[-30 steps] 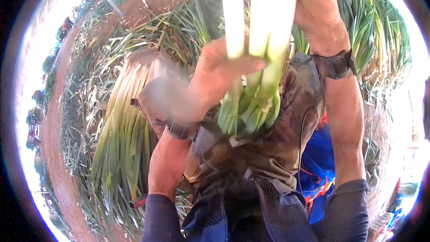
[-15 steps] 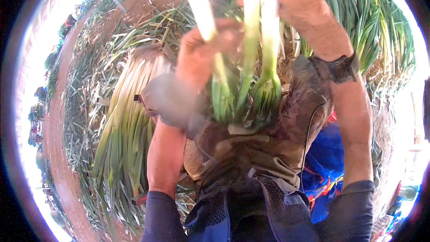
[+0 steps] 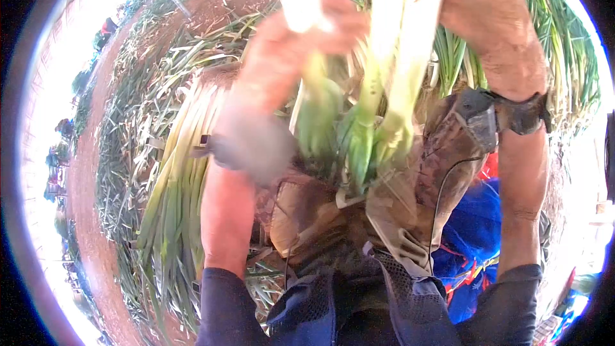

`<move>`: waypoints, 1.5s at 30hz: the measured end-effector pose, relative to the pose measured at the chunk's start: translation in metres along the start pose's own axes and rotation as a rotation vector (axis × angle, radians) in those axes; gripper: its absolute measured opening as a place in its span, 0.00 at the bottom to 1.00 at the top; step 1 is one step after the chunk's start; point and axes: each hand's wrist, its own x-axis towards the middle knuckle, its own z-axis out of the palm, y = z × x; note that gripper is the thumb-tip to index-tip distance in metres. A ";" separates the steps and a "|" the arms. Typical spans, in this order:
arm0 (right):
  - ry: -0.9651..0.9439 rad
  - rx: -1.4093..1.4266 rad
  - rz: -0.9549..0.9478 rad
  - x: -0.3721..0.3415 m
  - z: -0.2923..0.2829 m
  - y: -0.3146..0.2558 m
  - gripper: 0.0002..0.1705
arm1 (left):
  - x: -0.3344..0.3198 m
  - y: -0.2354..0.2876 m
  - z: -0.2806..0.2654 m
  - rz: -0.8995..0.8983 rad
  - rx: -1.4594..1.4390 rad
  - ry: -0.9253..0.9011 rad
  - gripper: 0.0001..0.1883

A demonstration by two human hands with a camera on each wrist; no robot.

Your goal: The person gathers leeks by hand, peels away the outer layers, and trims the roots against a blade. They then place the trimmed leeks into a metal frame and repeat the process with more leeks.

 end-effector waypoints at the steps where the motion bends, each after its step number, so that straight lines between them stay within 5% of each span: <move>1: -0.517 0.179 0.043 0.037 -0.041 0.022 0.39 | -0.001 -0.009 0.016 -0.015 0.052 -0.071 0.24; 2: -0.364 0.077 -0.003 0.030 -0.039 0.030 0.39 | -0.002 -0.018 0.026 -0.032 0.104 -0.141 0.23; 8: -0.253 0.034 0.053 0.014 -0.038 0.033 0.36 | -0.003 -0.022 0.047 -0.056 0.017 -0.128 0.26; 10: -0.021 0.011 0.003 0.003 -0.028 0.024 0.35 | -0.006 -0.025 0.048 0.060 0.081 -0.084 0.24; 12: 0.022 -0.067 -0.013 0.005 -0.036 0.019 0.34 | -0.026 -0.012 0.041 -0.060 1.051 0.152 0.23; 14: -0.046 0.086 0.007 0.004 -0.054 0.019 0.33 | -0.057 -0.026 0.041 -0.165 1.142 0.032 0.25; 15: 0.128 -0.038 -0.044 -0.002 -0.037 0.018 0.32 | -0.064 -0.033 0.047 -0.173 1.137 0.030 0.25; 16: 0.123 -0.035 -0.038 -0.001 -0.042 0.020 0.32 | -0.068 -0.040 0.056 -0.392 1.214 -0.100 0.24; 17: 0.003 0.019 -0.063 0.002 -0.054 0.021 0.32 | -0.071 -0.046 0.061 -0.611 1.282 -0.229 0.23; 18: -0.116 0.071 -0.090 0.007 -0.060 0.021 0.33 | -0.078 -0.057 0.060 -0.613 1.287 -0.223 0.23; 20: -0.183 0.101 -0.068 0.008 -0.064 0.022 0.35 | -0.088 -0.077 0.063 -0.334 1.348 -0.096 0.17; 25: 0.091 -0.014 -0.076 -0.018 -0.049 0.011 0.33 | -0.098 -0.098 0.052 -0.277 1.267 -0.054 0.10; 28: 0.187 0.085 0.080 -0.004 -0.092 0.018 0.33 | -0.118 -0.099 0.030 -0.458 1.511 -0.402 0.06; 30: 0.011 0.129 0.019 -0.014 -0.096 0.008 0.32 | -0.189 -0.187 -0.026 0.397 2.367 -0.349 0.04; 32: -0.126 0.263 -0.027 -0.014 -0.110 0.009 0.29 | -0.137 -0.107 -0.008 -0.073 1.923 -0.403 0.09; 33: -0.124 0.259 -0.026 -0.016 -0.106 0.009 0.29 | -0.114 -0.092 -0.005 -0.374 1.724 -0.478 0.21; 35: 0.068 0.237 0.067 -0.021 -0.085 0.007 0.29 | -0.075 -0.057 0.015 -0.170 1.031 -0.056 0.29; 37: 0.026 0.173 0.040 -0.030 -0.070 0.005 0.31 | -0.044 -0.066 0.025 0.055 0.484 -0.097 0.35; 38: -0.015 0.112 0.015 -0.031 -0.067 0.005 0.33 | -0.032 -0.060 0.036 0.067 0.489 -0.096 0.35; 39: -0.116 0.338 0.090 -0.022 -0.075 0.010 0.34 | -0.019 -0.047 0.049 -0.025 0.169 -0.183 0.31; 40: -0.310 0.362 -0.106 -0.014 -0.085 0.037 0.35 | -0.010 -0.040 0.057 -0.120 -0.154 -0.271 0.28; 42: -0.521 0.481 0.000 0.013 -0.089 0.049 0.44 | -0.007 -0.039 0.069 -0.201 -0.109 -0.229 0.24; 45: -0.271 0.342 -0.067 0.003 -0.084 0.056 0.29 | -0.010 -0.045 0.076 -0.328 -0.075 -0.167 0.19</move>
